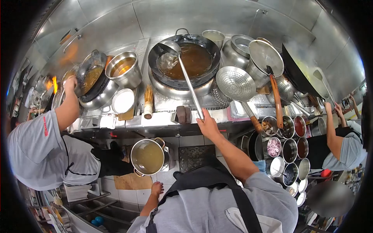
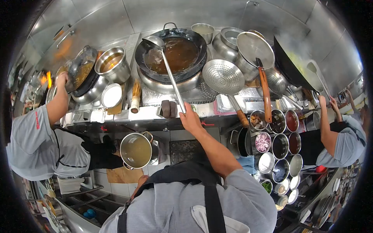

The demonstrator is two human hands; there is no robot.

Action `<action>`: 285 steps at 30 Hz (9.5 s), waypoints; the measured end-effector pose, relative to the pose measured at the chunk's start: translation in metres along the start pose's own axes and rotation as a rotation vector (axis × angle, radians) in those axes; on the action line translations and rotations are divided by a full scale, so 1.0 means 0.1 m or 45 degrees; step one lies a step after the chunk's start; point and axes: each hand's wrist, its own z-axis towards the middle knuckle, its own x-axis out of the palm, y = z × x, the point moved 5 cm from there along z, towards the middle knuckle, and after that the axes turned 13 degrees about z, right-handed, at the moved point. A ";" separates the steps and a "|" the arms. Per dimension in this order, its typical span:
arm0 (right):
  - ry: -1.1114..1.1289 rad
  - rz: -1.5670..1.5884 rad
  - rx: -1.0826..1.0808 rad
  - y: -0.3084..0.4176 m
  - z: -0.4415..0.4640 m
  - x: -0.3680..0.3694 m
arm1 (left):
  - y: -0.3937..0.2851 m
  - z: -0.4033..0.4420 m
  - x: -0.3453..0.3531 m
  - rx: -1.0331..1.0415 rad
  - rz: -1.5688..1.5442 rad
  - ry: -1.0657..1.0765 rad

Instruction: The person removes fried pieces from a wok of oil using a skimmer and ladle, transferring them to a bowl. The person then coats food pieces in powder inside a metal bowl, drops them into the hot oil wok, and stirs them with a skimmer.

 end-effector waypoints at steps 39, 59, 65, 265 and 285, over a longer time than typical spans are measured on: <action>0.728 0.783 1.266 -3.84 -0.90 -0.99 | -0.14 -0.58 1.53 -0.136 0.213 -0.547; 0.343 0.914 1.523 -3.98 0.24 -0.73 | 0.31 -1.22 1.71 -0.402 0.159 -0.607; 0.320 0.992 1.479 -3.66 0.13 -0.78 | -0.01 -1.00 1.38 -0.313 0.241 -0.617; 0.389 -0.964 -0.330 0.65 -1.30 -0.19 | -2.74 -1.58 1.17 0.707 -0.920 0.247; 0.428 -0.838 -0.297 0.75 -1.43 -0.26 | -2.59 -1.51 1.04 0.638 -0.948 0.270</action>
